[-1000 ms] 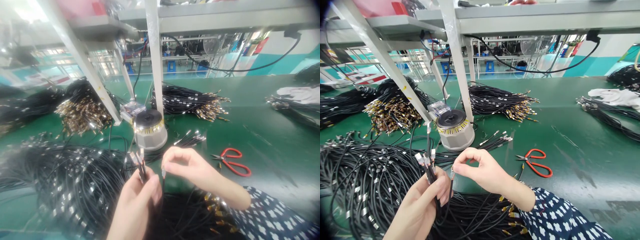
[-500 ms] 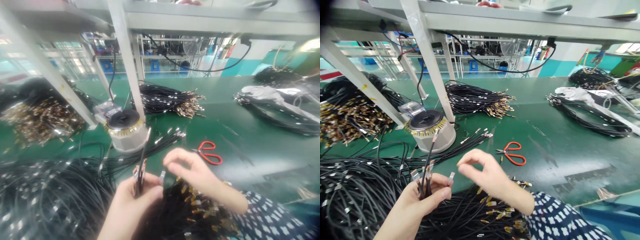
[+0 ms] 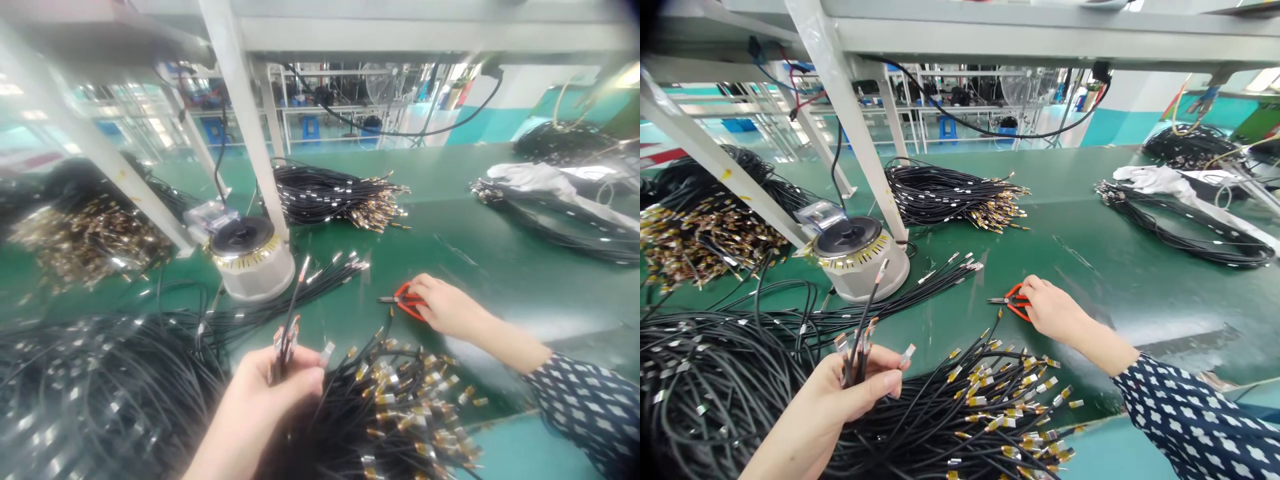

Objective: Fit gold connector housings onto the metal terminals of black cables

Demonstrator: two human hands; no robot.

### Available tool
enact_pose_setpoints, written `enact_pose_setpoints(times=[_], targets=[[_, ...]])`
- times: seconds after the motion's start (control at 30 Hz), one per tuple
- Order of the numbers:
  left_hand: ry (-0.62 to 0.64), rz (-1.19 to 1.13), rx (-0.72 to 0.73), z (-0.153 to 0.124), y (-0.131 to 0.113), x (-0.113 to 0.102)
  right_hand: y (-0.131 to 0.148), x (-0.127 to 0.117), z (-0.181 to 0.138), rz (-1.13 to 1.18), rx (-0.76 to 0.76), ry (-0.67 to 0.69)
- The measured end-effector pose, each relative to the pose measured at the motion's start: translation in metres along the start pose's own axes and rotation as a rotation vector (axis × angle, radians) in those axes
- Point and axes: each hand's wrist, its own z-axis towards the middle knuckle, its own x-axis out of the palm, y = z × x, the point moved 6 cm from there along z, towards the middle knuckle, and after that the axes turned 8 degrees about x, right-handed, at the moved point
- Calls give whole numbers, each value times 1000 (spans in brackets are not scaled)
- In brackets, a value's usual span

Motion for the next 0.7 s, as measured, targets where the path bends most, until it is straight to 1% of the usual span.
enact_pose_setpoints(times=[0.1,0.2,0.23,0.27,0.3,0.4,0.43,0.47,0.5,0.57,0.63,0.7], targets=[[11,25,14,-1,-1,-1,1,-4,0,34,42,13],[5,39,17,-4,-2,-1,0,-11,-2,124,88,45],[-3,36,18,-4,-2,-1,0,-13,-4,185,97,70],[-10,31,18,-5,-2,-1,2,-13,-6,301,115,104],[-13,26,18,-5,-3,0,3,-12,-9,474,147,147],[-7,28,26,-6,-3,2,12,-2,-21,1133,311,293],[-5,37,34,-6,-3,2,17,2,-26,1302,363,331],[-6,47,42,-6,-3,3,24,5,-31,1404,389,368],[-7,55,51,-5,-4,3,32,7,-35,1465,389,414],[2,69,75,-5,-5,5,52,6,-44,1507,330,532],[11,101,106,-6,-7,6,73,-1,-52,1457,212,663],[15,157,143,-8,-10,7,90,-13,-58,1318,85,761]])
